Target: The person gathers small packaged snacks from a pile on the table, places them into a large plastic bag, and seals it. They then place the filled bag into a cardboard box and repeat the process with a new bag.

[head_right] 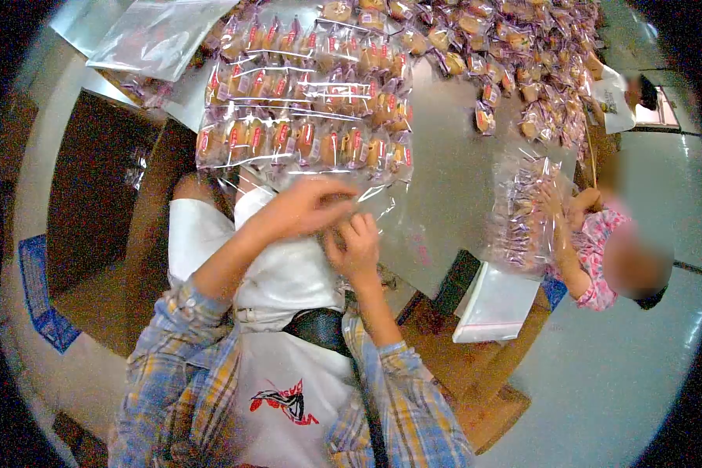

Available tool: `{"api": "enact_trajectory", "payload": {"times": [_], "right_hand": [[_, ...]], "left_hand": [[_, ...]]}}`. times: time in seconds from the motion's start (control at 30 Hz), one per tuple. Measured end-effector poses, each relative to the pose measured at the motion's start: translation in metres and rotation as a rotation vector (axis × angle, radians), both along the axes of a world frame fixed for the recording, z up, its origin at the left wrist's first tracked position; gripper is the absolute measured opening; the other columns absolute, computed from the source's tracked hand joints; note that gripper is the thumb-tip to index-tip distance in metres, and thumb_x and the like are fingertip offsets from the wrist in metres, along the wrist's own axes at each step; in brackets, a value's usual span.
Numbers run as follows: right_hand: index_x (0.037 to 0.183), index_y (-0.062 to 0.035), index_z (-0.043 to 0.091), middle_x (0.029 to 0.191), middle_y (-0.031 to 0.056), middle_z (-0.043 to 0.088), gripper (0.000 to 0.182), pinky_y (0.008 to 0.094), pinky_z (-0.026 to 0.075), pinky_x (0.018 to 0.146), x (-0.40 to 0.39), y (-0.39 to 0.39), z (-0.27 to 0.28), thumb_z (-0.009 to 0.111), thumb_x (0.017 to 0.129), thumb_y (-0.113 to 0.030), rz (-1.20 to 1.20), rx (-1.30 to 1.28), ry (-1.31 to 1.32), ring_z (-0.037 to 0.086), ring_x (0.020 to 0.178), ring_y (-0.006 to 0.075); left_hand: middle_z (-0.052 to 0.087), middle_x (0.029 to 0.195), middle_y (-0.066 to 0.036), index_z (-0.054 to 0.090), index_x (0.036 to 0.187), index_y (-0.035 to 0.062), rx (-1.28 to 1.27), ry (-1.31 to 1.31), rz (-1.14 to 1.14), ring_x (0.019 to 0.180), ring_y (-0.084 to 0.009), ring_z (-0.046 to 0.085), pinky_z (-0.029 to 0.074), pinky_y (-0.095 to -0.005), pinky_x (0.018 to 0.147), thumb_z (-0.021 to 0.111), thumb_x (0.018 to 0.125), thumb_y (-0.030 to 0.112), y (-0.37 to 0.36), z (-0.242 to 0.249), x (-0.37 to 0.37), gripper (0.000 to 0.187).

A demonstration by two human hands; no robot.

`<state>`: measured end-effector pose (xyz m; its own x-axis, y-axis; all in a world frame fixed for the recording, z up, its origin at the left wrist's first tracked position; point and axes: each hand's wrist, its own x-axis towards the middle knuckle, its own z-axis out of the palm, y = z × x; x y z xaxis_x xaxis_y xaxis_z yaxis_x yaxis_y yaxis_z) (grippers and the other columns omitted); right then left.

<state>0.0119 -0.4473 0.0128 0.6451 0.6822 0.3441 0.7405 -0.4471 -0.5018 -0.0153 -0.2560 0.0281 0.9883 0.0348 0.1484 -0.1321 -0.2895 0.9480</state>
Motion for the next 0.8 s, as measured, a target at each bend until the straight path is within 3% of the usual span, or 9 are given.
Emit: {"api": "enact_trajectory", "payload": {"times": [0.07, 0.1, 0.2, 0.27, 0.53, 0.57, 0.67, 0.7, 0.8], "right_hand": [[0.09, -0.0083, 0.073, 0.08, 0.0087, 0.059, 0.017, 0.0405, 0.047, 0.067, 0.005, 0.001, 0.001, 0.081, 0.075, -0.011, -0.016, 0.013, -0.025, 0.056, 0.078, 0.0307], [0.091, -0.0089, 0.074, 0.079, 0.0082, 0.059, 0.017, 0.0402, 0.047, 0.066, 0.003, 0.005, 0.004, 0.081, 0.076, -0.012, -0.024, 0.039, -0.039, 0.056, 0.077, 0.0298], [0.089, -0.0108, 0.075, 0.077, 0.0055, 0.058, 0.015, 0.0388, 0.046, 0.062, -0.001, 0.007, 0.007, 0.082, 0.076, -0.013, -0.022, 0.056, -0.072, 0.056, 0.075, 0.0274], [0.087, -0.0112, 0.075, 0.077, 0.0052, 0.058, 0.014, 0.0385, 0.046, 0.061, -0.001, 0.012, 0.011, 0.082, 0.075, -0.014, -0.02, 0.029, -0.098, 0.056, 0.075, 0.0274], [0.086, -0.0123, 0.074, 0.075, 0.0051, 0.056, 0.016, 0.0383, 0.044, 0.06, -0.002, 0.012, 0.011, 0.083, 0.073, -0.014, -0.048, 0.033, -0.098, 0.054, 0.073, 0.0271], [0.086, -0.0123, 0.074, 0.075, 0.0051, 0.056, 0.016, 0.0383, 0.044, 0.059, -0.002, 0.013, 0.012, 0.082, 0.073, -0.014, -0.048, 0.03, -0.104, 0.054, 0.072, 0.027], [0.085, -0.0119, 0.073, 0.075, 0.0052, 0.056, 0.014, 0.0392, 0.044, 0.059, -0.003, 0.013, 0.011, 0.082, 0.074, -0.013, -0.055, 0.037, -0.138, 0.053, 0.071, 0.0268], [0.085, -0.0119, 0.073, 0.076, 0.0054, 0.056, 0.014, 0.0392, 0.044, 0.06, -0.003, 0.012, 0.011, 0.082, 0.074, -0.013, -0.053, 0.037, -0.137, 0.053, 0.072, 0.0268], [0.086, -0.0116, 0.074, 0.077, 0.0059, 0.057, 0.014, 0.0395, 0.045, 0.061, -0.002, 0.013, 0.013, 0.081, 0.074, -0.014, -0.04, 0.037, -0.139, 0.054, 0.073, 0.0271]], "left_hand": [[0.074, 0.089, -0.017, 0.075, 0.106, 0.0019, -0.07, 0.062, 0.163, 0.081, -0.0325, 0.073, 0.057, -0.0397, 0.073, 0.072, 0.089, 0.019, 0.022, 0.011, -0.028, 0.024], [0.074, 0.086, -0.014, 0.075, 0.106, 0.0011, 0.036, 0.064, 0.295, 0.072, -0.0203, 0.069, 0.056, -0.0335, 0.069, 0.073, 0.091, 0.015, 0.034, 0.01, -0.041, 0.021], [0.071, 0.077, -0.015, 0.074, 0.102, -0.0005, 0.059, 0.29, 0.395, 0.062, -0.0202, 0.064, 0.049, -0.035, 0.058, 0.071, 0.092, 0.018, 0.065, 0.009, -0.052, 0.021], [0.07, 0.074, -0.016, 0.075, 0.098, -0.0001, 0.19, 0.087, 0.485, 0.06, -0.0215, 0.063, 0.048, -0.0364, 0.057, 0.071, 0.092, 0.021, 0.057, -0.011, -0.05, 0.023], [0.07, 0.073, -0.013, 0.074, 0.104, 0.0042, 0.36, 0.21, 0.543, 0.064, -0.0289, 0.066, 0.053, -0.0405, 0.064, 0.073, 0.09, 0.025, 0.04, 0.009, -0.05, 0.025], [0.073, 0.089, -0.01, 0.074, 0.111, 0.008, 0.41, 0.219, 0.536, 0.081, -0.0289, 0.067, 0.054, -0.0414, 0.076, 0.074, 0.087, 0.021, 0.034, 0.016, -0.055, 0.027], [0.07, 0.109, -0.008, 0.074, 0.112, 0.0117, 0.809, -0.154, 0.718, 0.1, -0.0301, 0.062, 0.051, -0.0422, 0.088, 0.075, 0.083, 0.017, 0.018, 0.022, -0.058, 0.03], [0.066, 0.12, -0.008, 0.074, 0.115, 0.0121, 0.776, -0.143, 0.723, 0.11, -0.033, 0.058, 0.048, -0.0445, 0.095, 0.076, 0.081, 0.014, 0.012, 0.024, -0.058, 0.035], [0.067, 0.118, -0.008, 0.074, 0.117, 0.0095, 0.776, -0.123, 0.685, 0.107, -0.0328, 0.059, 0.05, -0.0444, 0.094, 0.075, 0.081, 0.013, 0.009, 0.028, -0.052, 0.036]]}}
